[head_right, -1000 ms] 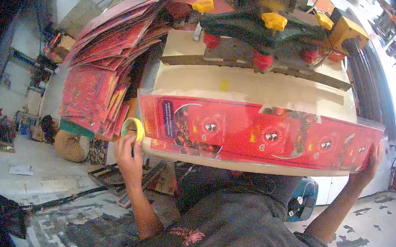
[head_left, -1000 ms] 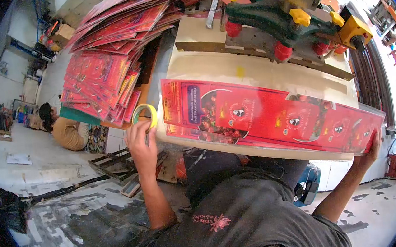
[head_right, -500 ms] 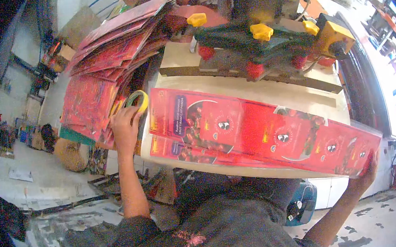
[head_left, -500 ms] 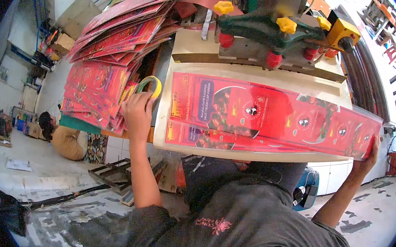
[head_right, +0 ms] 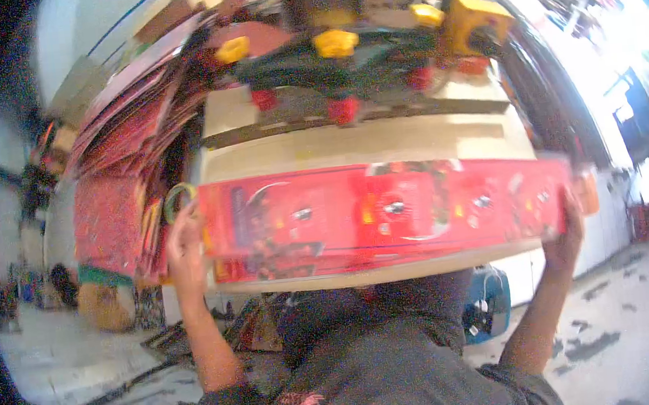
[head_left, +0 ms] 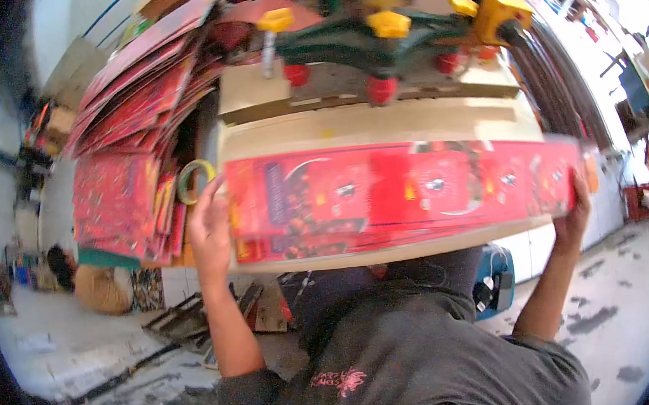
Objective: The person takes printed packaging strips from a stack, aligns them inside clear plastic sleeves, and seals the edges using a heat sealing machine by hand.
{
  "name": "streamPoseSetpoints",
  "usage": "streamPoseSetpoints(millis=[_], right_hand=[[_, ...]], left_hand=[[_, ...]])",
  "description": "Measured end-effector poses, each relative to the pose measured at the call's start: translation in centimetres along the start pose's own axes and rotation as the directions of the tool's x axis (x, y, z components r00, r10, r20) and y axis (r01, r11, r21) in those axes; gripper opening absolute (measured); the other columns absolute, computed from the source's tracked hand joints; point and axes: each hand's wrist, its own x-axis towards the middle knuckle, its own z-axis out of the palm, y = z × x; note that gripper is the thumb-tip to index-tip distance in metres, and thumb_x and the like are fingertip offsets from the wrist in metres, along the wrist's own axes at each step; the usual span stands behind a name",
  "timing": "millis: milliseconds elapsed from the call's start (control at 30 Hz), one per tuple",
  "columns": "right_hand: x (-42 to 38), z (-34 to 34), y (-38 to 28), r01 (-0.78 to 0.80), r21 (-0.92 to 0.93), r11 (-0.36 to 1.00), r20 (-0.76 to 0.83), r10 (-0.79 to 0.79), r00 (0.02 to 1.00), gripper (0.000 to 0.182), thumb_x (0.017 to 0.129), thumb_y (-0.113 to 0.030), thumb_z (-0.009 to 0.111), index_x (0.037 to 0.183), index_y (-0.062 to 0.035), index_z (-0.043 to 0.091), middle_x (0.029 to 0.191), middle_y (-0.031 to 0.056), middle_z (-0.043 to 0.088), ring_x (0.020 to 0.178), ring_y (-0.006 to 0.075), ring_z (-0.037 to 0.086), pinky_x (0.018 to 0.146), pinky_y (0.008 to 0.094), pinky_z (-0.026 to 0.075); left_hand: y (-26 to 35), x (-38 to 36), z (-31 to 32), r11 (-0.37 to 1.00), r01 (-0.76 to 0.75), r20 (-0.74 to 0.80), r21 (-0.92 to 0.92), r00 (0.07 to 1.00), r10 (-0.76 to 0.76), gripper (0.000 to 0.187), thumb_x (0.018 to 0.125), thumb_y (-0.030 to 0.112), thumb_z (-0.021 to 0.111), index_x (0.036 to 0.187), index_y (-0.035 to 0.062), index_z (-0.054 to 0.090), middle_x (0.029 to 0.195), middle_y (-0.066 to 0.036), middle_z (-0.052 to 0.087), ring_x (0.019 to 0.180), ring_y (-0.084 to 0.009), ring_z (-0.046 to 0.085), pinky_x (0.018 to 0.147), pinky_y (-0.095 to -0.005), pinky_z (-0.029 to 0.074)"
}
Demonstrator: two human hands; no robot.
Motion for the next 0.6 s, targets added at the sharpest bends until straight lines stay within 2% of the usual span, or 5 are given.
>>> streamPoseSetpoints(millis=[167,233,300,533,600], right_hand=[[0.4,7.2,-0.3,-0.081,-0.264,0.961,0.125,0.117,0.985,0.03,0.1,-0.021,0.063,0.119,0.0018,0.067,0.113,0.0078,0.069,0.103,0.0147,0.066,0.093,0.0296,0.053],[1.5,8.4,0.7,-0.05,-0.481,0.876,0.095,0.109,0.989,0.026,0.1,-0.022,0.064,0.113,0.0006,0.068,0.099,0.0037,0.069,0.091,0.0077,0.063,0.081,0.0237,0.05],[1.9,9.8,0.3,0.027,-0.742,0.67,0.059,0.025,0.998,0.03,0.098,-0.027,0.068,0.113,-0.0013,0.067,0.084,-0.0002,0.069,0.072,0.0037,0.06,0.061,0.0198,0.045],[6.4,11.0,1.6,0.252,-0.944,0.214,0.252,-0.03,0.967,0.028,0.095,-0.032,0.069,0.116,-0.0127,0.07,0.068,0.0111,0.064,0.064,0.0158,0.063,0.062,0.035,0.048],[7.5,11.2,2.3,0.278,-0.944,0.176,0.278,-0.023,0.96,0.028,0.096,-0.034,0.068,0.117,-0.0145,0.07,0.072,0.0127,0.066,0.067,0.0213,0.066,0.065,0.0377,0.05]], left_hand=[[1.5,1.1,0.6,0.949,0.142,0.043,-0.283,0.99,-0.135,0.061,0.099,0.013,0.068,0.152,0.0026,0.041,0.132,-0.014,0.063,0.113,-0.0126,0.063,0.098,-0.0283,0.049],[2.8,1.4,1.3,0.958,0.149,0.036,-0.243,0.989,-0.145,0.065,0.096,0.007,0.069,0.154,0.0043,0.039,0.092,0.001,0.064,0.084,-0.0057,0.058,0.082,-0.0195,0.045],[3.0,1.8,1.0,0.981,0.14,0.078,-0.137,0.988,-0.13,0.061,0.096,0.006,0.069,0.152,0.0052,0.045,0.079,0.006,0.055,0.075,-0.0039,0.049,0.075,-0.0185,0.04],[-1.7,5.4,1.3,0.979,0.175,0.166,0.104,0.968,-0.191,0.042,0.098,0.016,0.069,0.137,0.0023,0.063,0.088,0.001,0.062,0.078,-0.0076,0.054,0.078,-0.0227,0.045],[-2.7,6.2,1.8,0.948,-0.027,0.125,0.316,0.992,-0.013,0.044,0.101,0.026,0.065,0.138,0.0013,0.062,0.108,-0.01,0.072,0.092,-0.0151,0.064,0.088,-0.0299,0.049]])
